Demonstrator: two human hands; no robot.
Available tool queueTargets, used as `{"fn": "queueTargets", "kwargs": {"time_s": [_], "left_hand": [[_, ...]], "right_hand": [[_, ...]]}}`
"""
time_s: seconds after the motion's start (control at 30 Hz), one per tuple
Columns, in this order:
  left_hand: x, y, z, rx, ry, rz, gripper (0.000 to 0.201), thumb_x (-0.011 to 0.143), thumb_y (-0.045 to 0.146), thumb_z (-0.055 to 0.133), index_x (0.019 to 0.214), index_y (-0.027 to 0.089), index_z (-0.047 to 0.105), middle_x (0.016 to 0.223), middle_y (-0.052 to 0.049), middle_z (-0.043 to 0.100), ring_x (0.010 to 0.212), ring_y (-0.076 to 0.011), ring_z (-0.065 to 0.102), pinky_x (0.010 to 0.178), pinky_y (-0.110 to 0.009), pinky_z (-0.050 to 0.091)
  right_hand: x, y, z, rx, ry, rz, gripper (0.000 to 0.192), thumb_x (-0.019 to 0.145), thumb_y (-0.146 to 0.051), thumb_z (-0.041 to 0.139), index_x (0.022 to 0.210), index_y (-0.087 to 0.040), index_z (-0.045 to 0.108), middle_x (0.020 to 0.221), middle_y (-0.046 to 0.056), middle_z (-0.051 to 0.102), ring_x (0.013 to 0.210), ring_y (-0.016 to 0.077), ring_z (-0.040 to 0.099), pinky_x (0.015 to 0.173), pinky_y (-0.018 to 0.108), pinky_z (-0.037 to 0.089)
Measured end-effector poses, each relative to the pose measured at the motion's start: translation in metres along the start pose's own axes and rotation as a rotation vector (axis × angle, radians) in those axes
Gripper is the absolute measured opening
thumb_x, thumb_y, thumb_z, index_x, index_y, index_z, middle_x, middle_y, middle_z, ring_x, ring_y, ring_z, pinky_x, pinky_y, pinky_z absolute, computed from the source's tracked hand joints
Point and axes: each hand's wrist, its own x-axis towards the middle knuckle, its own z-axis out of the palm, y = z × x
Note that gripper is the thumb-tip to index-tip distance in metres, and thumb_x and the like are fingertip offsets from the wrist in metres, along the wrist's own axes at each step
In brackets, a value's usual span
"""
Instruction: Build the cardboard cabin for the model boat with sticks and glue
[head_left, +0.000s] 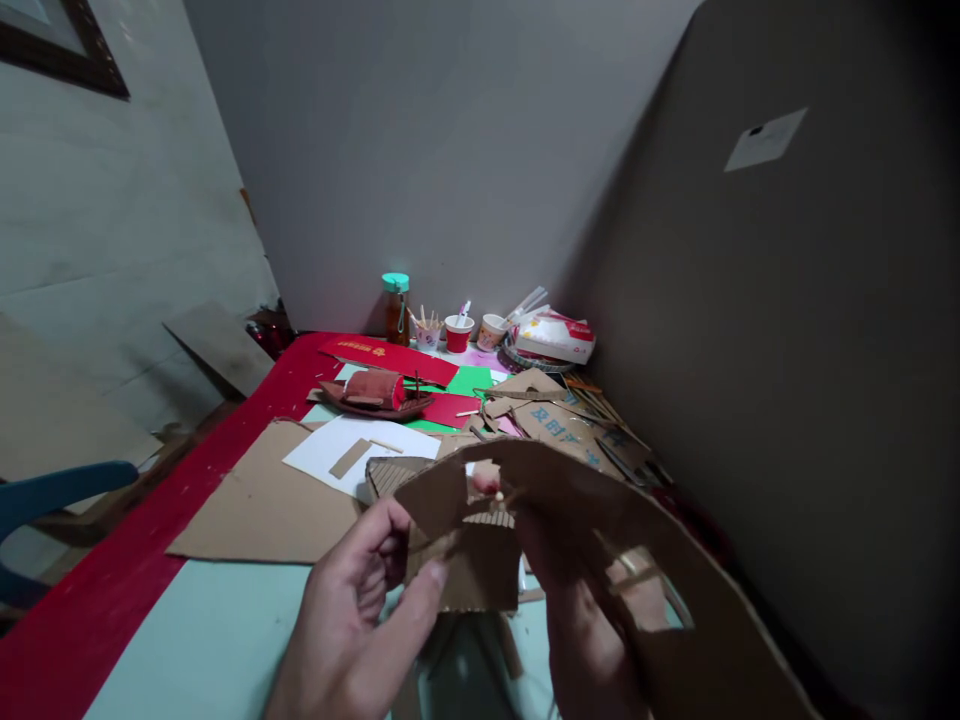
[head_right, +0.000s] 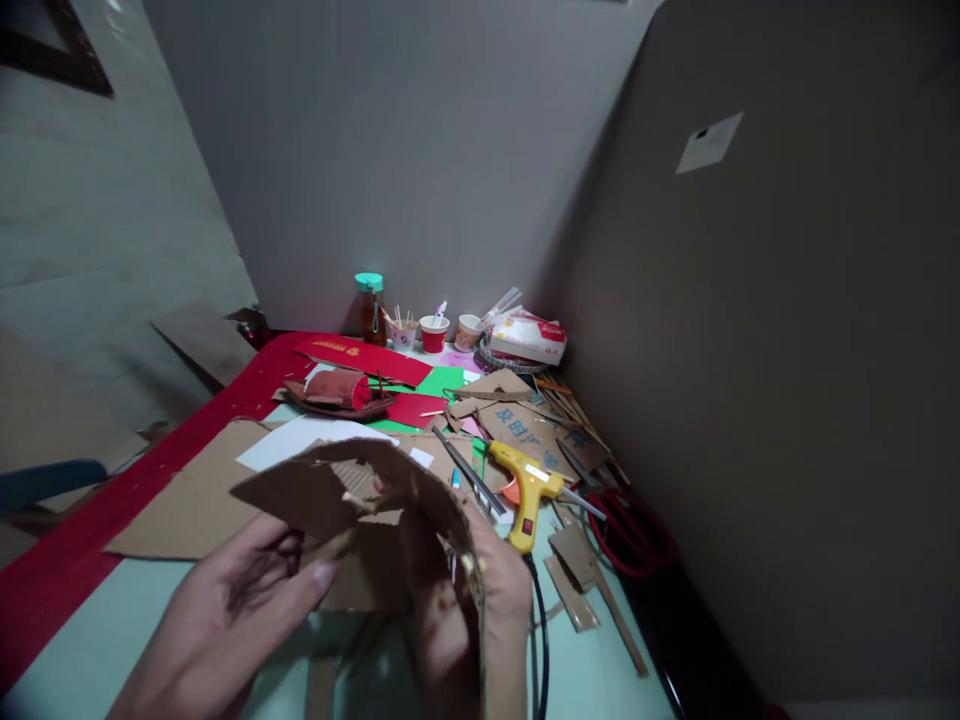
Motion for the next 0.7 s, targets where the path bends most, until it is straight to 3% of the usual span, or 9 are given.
{"fn": "queueTargets", "kwargs": {"time_s": [0.17, 0.33, 0.53, 0.7], "left_hand": [[0.001, 0.002, 0.004, -0.029, 0.009, -0.042, 0.024, 0.070, 0.038, 0.087, 0.081, 0.023, 0.072, 0.093, -0.002, 0.082, 0.084, -0.0194, 0.075, 0.075, -0.019, 0.057], [0.001, 0.003, 0.005, -0.072, 0.013, -0.053, 0.032, 0.070, 0.036, 0.086, 0.098, 0.022, 0.078, 0.094, -0.003, 0.085, 0.087, -0.0207, 0.079, 0.079, -0.019, 0.060], [0.001, 0.002, 0.008, -0.107, 0.039, -0.041, 0.029, 0.065, 0.033, 0.089, 0.091, 0.024, 0.079, 0.086, -0.001, 0.084, 0.082, -0.0195, 0.078, 0.076, -0.019, 0.060], [0.001, 0.004, 0.011, -0.177, 0.042, -0.097, 0.027, 0.062, 0.026, 0.090, 0.087, 0.025, 0.078, 0.081, 0.002, 0.083, 0.077, -0.0164, 0.078, 0.074, -0.016, 0.060]], "right_hand": [[0.007, -0.008, 0.005, 0.017, 0.021, 0.035, 0.032, 0.105, -0.044, 0.056, 0.113, -0.027, 0.082, 0.097, 0.008, 0.084, 0.086, 0.0310, 0.080, 0.076, 0.041, 0.068], [0.004, -0.013, 0.004, 0.086, -0.004, 0.039, 0.032, 0.104, -0.039, 0.053, 0.111, -0.029, 0.083, 0.101, 0.008, 0.084, 0.101, 0.0311, 0.079, 0.090, 0.042, 0.066], [-0.008, -0.002, 0.005, 0.039, -0.019, 0.119, 0.036, 0.102, -0.039, 0.057, 0.133, -0.034, 0.075, 0.108, 0.007, 0.083, 0.104, 0.0348, 0.079, 0.083, 0.043, 0.069], [-0.004, -0.005, 0.004, 0.035, -0.064, 0.047, 0.041, 0.101, -0.031, 0.056, 0.137, -0.039, 0.072, 0.123, 0.004, 0.080, 0.128, 0.0386, 0.070, 0.100, 0.050, 0.066]]}}
